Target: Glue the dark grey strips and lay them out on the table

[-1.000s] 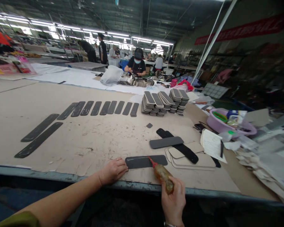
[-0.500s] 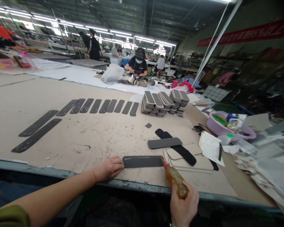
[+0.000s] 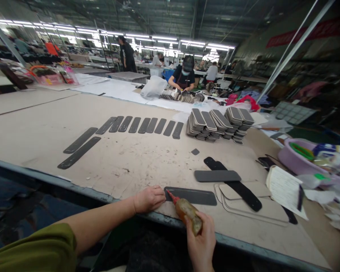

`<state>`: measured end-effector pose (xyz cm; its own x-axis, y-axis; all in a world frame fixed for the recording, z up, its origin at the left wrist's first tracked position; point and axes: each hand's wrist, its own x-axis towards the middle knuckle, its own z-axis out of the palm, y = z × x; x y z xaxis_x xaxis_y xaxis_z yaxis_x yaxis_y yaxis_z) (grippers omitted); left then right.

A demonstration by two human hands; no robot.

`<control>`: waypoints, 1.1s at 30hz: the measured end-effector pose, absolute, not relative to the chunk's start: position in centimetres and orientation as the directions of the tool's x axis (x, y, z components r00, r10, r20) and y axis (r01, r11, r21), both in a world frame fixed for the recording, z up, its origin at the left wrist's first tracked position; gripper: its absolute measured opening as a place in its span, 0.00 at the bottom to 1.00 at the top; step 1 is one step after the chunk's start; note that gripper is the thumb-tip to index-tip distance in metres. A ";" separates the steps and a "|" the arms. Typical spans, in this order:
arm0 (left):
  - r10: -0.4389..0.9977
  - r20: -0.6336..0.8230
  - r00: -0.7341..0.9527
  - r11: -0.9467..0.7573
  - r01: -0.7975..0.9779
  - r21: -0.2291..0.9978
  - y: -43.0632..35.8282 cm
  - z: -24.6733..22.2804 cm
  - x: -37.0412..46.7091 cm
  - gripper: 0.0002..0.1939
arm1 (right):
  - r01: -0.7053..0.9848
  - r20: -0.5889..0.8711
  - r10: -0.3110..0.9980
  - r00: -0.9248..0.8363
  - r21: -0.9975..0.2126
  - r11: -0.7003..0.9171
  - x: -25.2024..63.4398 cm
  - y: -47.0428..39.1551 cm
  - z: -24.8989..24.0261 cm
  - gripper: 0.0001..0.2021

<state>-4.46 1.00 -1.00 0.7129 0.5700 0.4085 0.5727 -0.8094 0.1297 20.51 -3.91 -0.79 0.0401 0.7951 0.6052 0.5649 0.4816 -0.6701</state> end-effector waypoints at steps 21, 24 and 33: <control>0.617 0.412 0.670 -0.782 0.577 0.234 0.9 -0.7 -4.2 0.11 | 0.833 0.731 0.659 0.178 -0.469 0.295 26.8 -5.8 0.7 0.14; 0.615 0.412 0.672 -0.784 0.577 0.230 0.9 -0.7 -4.2 0.11 | 0.889 0.771 0.605 0.199 -0.402 0.220 29.1 -5.4 0.4 0.14; 0.623 0.407 0.669 -0.778 0.583 0.233 1.0 -0.9 -4.1 0.10 | 0.775 0.727 0.656 0.202 -0.528 0.347 26.2 -5.5 0.4 0.13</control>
<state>-4.12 0.99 -0.91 0.6686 0.6227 0.4066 0.5833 -0.7782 0.2327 26.19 -5.52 0.39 0.2023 0.6557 0.7274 0.7748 0.3471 -0.5284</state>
